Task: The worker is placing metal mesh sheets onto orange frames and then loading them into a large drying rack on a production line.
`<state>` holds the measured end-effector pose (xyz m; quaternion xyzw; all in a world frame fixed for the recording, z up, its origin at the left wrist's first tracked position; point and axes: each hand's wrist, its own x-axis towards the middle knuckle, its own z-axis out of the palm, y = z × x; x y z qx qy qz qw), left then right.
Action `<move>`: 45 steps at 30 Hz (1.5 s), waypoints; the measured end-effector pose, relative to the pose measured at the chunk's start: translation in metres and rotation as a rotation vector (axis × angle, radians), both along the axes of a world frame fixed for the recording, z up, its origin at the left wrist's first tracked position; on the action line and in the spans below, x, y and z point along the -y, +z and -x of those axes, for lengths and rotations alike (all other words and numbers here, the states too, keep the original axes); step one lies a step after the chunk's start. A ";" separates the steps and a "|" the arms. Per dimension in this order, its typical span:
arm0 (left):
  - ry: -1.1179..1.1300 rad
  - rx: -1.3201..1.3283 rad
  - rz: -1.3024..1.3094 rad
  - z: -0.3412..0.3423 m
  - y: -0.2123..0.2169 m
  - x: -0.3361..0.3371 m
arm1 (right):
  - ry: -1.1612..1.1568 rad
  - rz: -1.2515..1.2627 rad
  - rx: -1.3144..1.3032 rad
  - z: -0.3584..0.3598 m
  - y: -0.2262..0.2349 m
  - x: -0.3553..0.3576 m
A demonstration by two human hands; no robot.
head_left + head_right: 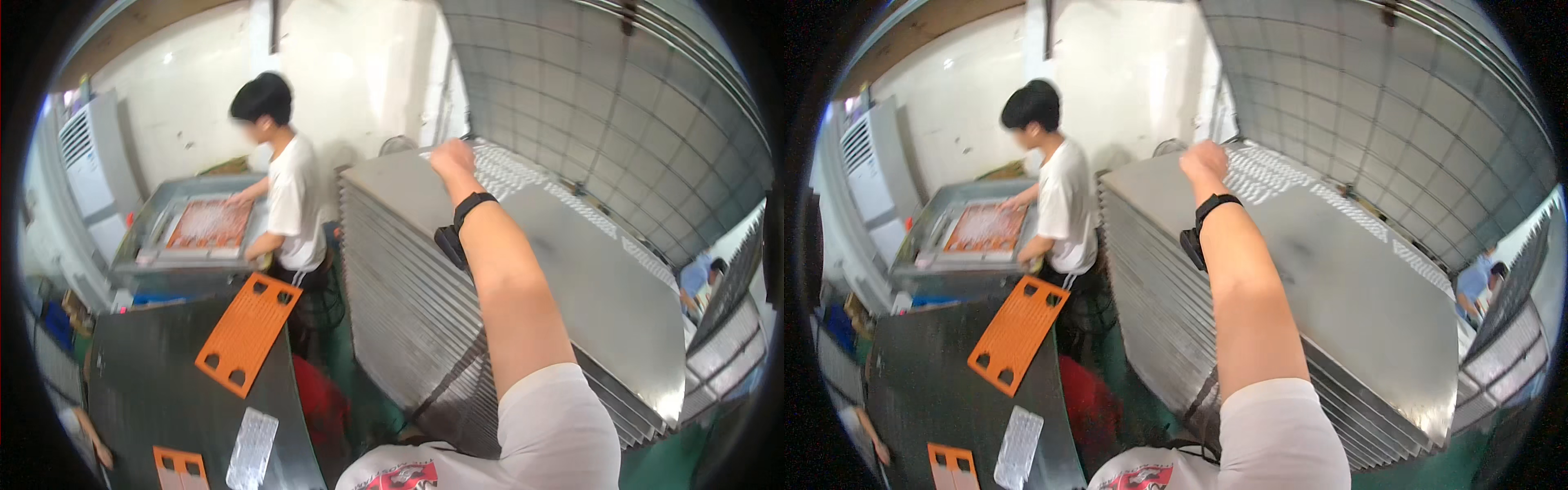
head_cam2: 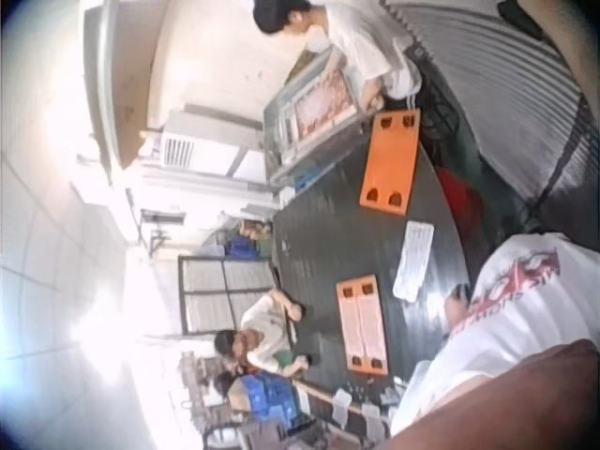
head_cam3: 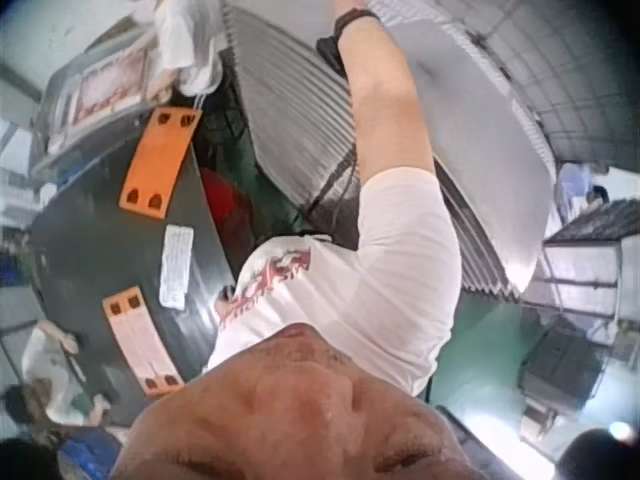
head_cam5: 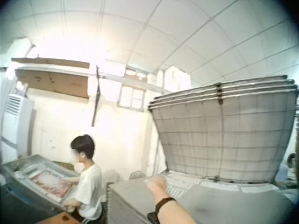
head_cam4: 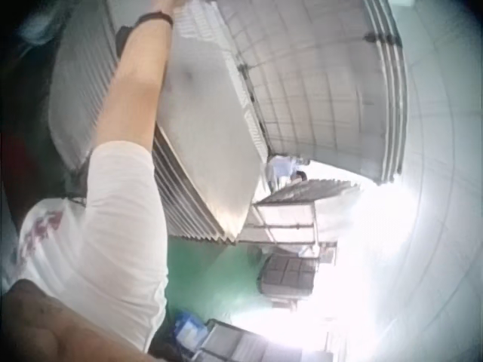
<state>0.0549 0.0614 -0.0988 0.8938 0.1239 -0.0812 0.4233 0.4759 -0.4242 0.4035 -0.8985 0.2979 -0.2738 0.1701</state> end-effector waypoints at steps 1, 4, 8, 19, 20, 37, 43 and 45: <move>0.043 -0.035 -0.006 0.022 0.004 0.001 | 0.143 0.039 -0.014 -0.007 -0.003 -0.038; 0.145 0.045 -0.131 0.040 0.066 0.028 | 0.531 0.065 -0.020 -0.012 -0.034 -0.165; 0.236 0.046 -0.059 0.036 0.070 0.034 | 1.337 0.126 -0.031 0.035 -0.125 -0.271; 1.076 -0.124 0.059 0.158 0.100 0.119 | 2.050 0.185 -0.464 0.121 -0.426 -0.361; 1.086 -0.140 0.052 0.165 0.101 0.130 | 2.037 0.231 -0.459 0.123 -0.426 -0.363; 1.053 -0.269 0.108 0.135 0.110 0.170 | 1.960 -0.048 -0.125 0.099 -0.448 -0.268; 1.004 -0.304 0.074 0.121 0.122 0.161 | 0.895 -1.437 -1.165 0.122 -0.450 -0.286; 0.995 -0.275 0.059 0.117 0.127 0.159 | 0.969 -1.423 -1.129 0.123 -0.447 -0.296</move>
